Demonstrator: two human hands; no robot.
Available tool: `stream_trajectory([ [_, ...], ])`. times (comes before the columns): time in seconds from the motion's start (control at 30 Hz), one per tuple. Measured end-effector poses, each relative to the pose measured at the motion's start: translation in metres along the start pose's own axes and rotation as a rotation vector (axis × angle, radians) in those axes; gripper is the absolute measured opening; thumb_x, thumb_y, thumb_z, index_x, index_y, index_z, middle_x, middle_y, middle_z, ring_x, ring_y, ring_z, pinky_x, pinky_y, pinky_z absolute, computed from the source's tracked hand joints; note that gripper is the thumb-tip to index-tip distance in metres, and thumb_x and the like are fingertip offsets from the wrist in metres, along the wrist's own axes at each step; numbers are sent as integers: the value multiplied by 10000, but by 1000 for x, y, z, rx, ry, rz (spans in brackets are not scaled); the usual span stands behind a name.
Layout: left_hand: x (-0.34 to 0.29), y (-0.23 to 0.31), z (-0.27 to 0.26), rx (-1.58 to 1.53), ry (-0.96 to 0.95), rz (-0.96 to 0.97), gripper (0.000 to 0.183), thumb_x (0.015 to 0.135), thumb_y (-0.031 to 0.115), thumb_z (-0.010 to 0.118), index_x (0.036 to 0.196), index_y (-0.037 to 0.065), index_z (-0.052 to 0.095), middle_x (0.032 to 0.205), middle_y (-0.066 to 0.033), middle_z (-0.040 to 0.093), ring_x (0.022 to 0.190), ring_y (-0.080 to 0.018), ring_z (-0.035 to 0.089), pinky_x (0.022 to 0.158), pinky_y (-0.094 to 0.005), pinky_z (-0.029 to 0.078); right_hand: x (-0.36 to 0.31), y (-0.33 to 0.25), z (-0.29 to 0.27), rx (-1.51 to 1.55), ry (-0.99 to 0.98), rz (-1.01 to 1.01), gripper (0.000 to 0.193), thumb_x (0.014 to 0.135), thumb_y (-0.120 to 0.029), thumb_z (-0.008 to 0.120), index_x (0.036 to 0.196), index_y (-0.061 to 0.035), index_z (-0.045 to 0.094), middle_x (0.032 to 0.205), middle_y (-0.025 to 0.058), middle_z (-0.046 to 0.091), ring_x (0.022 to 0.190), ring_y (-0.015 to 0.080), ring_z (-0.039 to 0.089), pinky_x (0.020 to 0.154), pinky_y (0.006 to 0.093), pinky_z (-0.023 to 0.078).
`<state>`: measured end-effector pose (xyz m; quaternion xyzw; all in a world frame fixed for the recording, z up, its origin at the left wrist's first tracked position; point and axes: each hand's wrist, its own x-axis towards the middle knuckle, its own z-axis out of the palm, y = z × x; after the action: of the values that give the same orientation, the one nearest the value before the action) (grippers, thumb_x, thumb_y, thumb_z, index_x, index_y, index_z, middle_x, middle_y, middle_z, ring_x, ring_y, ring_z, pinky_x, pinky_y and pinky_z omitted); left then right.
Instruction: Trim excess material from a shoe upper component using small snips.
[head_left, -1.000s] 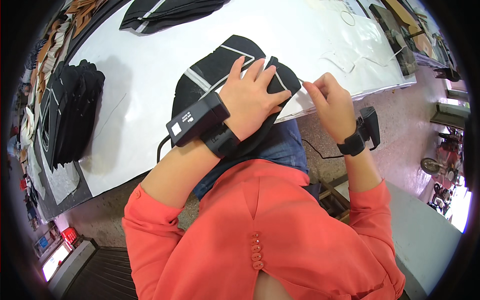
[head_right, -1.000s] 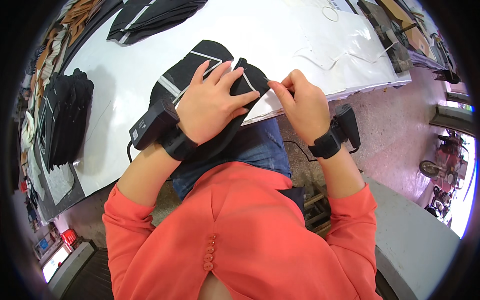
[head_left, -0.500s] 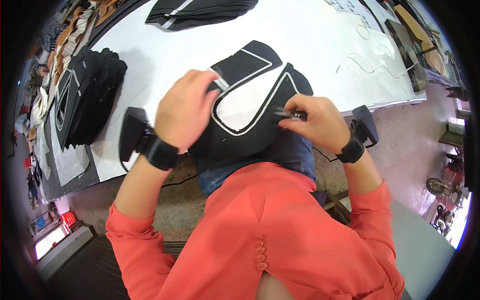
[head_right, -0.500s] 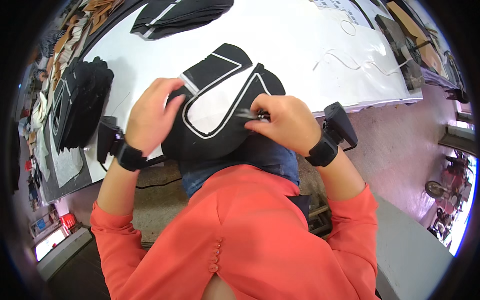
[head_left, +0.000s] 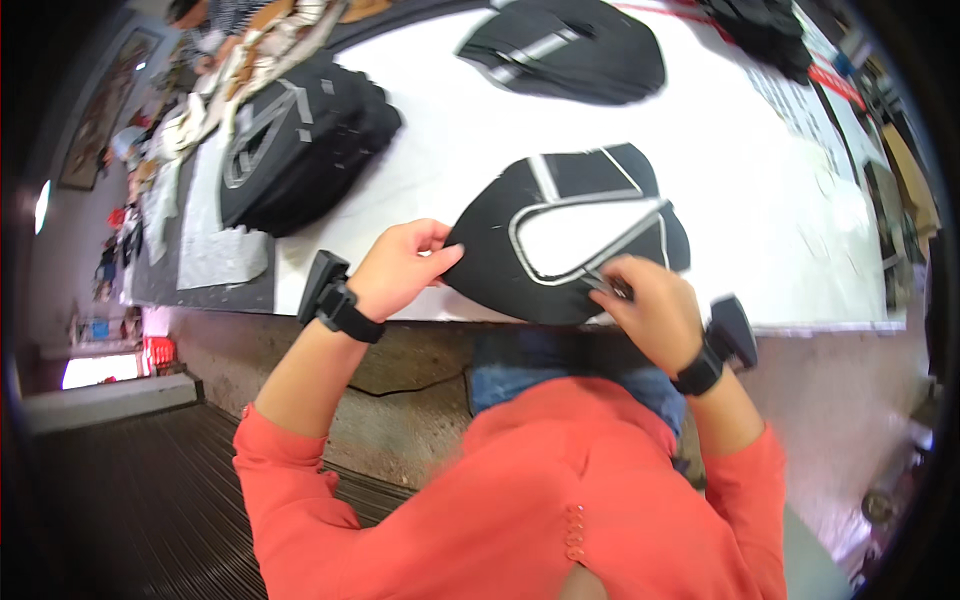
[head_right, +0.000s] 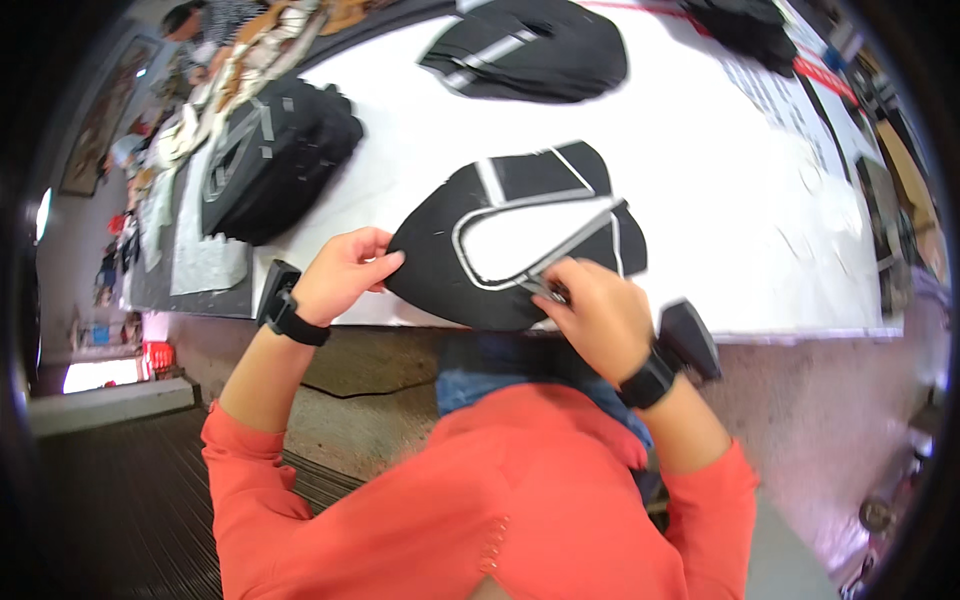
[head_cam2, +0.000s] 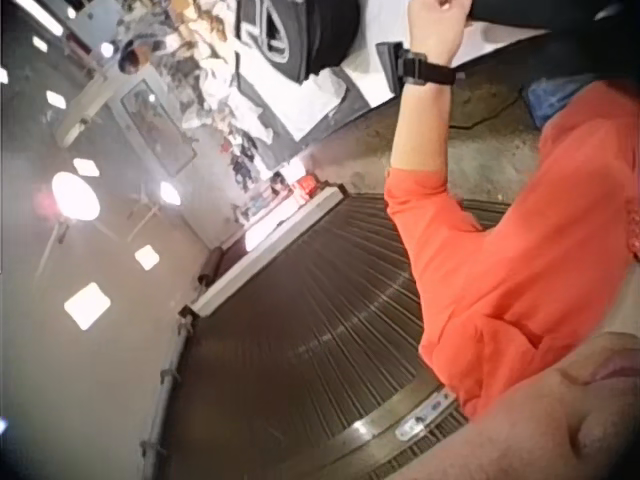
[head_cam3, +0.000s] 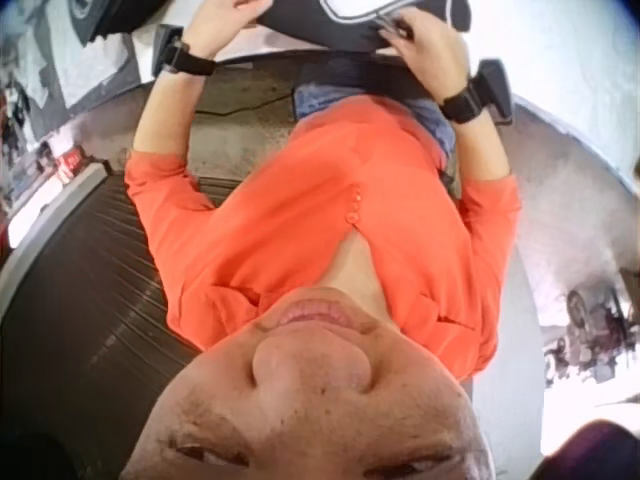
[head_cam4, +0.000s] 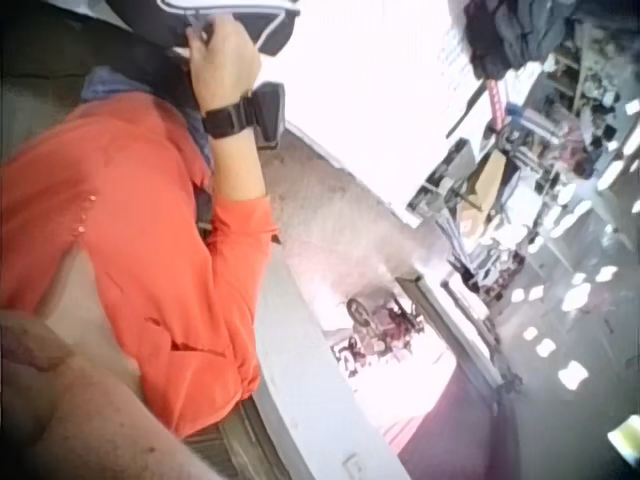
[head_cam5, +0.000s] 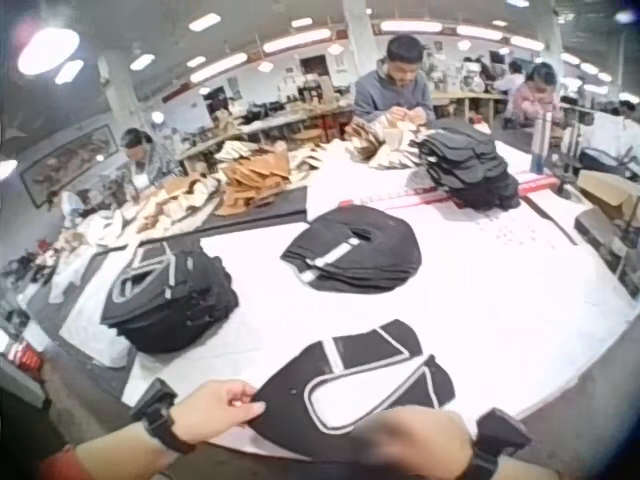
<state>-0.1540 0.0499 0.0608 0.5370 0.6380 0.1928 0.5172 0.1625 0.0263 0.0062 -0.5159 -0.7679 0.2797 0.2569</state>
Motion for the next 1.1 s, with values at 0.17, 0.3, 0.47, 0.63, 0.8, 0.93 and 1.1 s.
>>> stream_trajectory([
  [0.17,0,43,-67,89,495,314,211,982,151,665,1168,60,707,902,17,673,732,-48,603,577,-216,508,-7,1,4,89,92,-44,167,836,-110,779,961,-57,683,895,119,698,794,314,697,678,374,547],
  [0.3,-12,61,-147,157,865,360,285,980,269,690,1221,120,725,956,36,697,721,-29,586,588,-219,496,-15,7,-3,75,102,-8,163,828,-79,764,964,-47,681,901,131,696,803,323,698,689,380,550],
  [0.47,-26,-3,-273,-62,1070,349,359,976,288,705,1299,132,688,1063,70,684,818,-21,585,625,-211,466,-17,11,-6,81,111,-17,156,822,-42,745,961,-37,673,886,129,677,777,314,687,680,359,541],
  [0.63,-24,-84,-326,400,1196,-53,355,934,186,701,1281,109,687,1073,-58,703,960,-163,680,780,-332,565,-16,12,-8,123,109,-5,150,817,-38,743,946,-31,668,863,126,667,755,303,678,668,350,533],
  [0.8,0,-62,-276,807,1320,228,260,902,136,696,1162,134,713,1168,-141,690,1101,-319,662,931,-424,522,-19,21,-4,126,141,-7,159,790,-20,732,934,-27,665,849,126,661,736,302,668,653,352,526],
  [0.93,19,6,-209,1032,1211,455,196,900,100,675,1088,137,715,1135,-92,695,1076,-333,647,920,-423,516,-19,24,-1,129,161,-11,163,769,-4,711,925,-28,668,840,131,657,719,307,657,641,355,519],
  [1.1,72,61,-122,1121,1027,775,128,844,88,713,972,99,718,1050,-64,706,1030,-286,655,888,-405,533,-14,26,-4,219,204,-22,146,783,3,690,926,-18,667,835,143,651,723,308,649,644,348,512],
])
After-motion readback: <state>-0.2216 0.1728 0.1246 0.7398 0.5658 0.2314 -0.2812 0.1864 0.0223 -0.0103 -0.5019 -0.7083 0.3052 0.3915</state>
